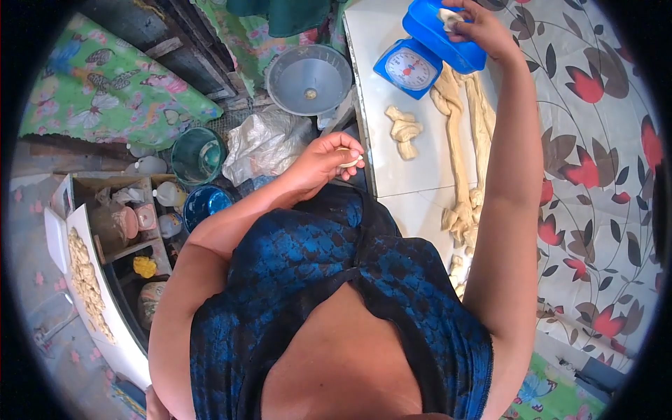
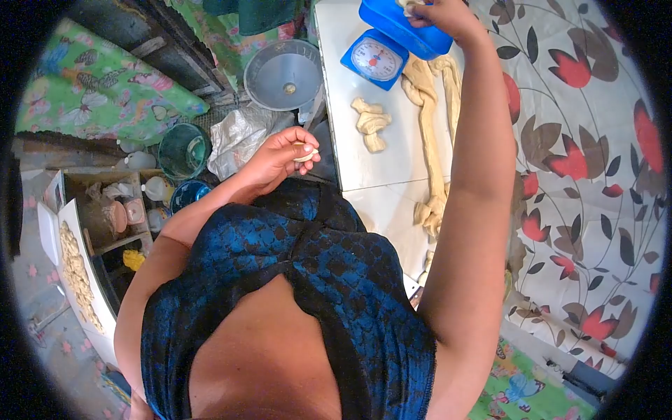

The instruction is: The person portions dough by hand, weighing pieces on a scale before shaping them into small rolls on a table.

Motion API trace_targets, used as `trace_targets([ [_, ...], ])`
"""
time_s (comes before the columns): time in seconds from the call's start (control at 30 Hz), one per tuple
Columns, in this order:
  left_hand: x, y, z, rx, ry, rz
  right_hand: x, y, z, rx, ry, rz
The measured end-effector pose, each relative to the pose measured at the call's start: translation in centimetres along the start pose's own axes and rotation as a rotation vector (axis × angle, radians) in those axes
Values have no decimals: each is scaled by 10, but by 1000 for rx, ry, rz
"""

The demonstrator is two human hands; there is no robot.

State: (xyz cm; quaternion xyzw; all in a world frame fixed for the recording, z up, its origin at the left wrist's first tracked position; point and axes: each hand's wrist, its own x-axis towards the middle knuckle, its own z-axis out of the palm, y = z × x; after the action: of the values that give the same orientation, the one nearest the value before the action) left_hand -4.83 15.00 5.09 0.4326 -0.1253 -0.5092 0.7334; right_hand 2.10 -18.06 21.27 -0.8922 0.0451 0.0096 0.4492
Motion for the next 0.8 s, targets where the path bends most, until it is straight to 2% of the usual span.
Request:
trace_targets([
  [0.03,0,0,0,0,1,-1,0,-1,2,12,15,83],
  [0.27,-2,1,0,3,5,2,14,24,-2,-264,16,65],
  [0.33,-1,1,-1,19,16,-1,12,22,2,-286,199,74],
  [0.37,-1,1,-1,18,17,-4,10,20,1,-285,197,77],
  [0.43,-2,1,0,19,17,-4,3,4,0,-421,314,-43],
  [0.63,-2,0,1,11,10,13,-7,-10,3,-299,279,-46],
  [0.8,-2,0,1,9,3,8,-11,-18,3,-353,246,-23],
])
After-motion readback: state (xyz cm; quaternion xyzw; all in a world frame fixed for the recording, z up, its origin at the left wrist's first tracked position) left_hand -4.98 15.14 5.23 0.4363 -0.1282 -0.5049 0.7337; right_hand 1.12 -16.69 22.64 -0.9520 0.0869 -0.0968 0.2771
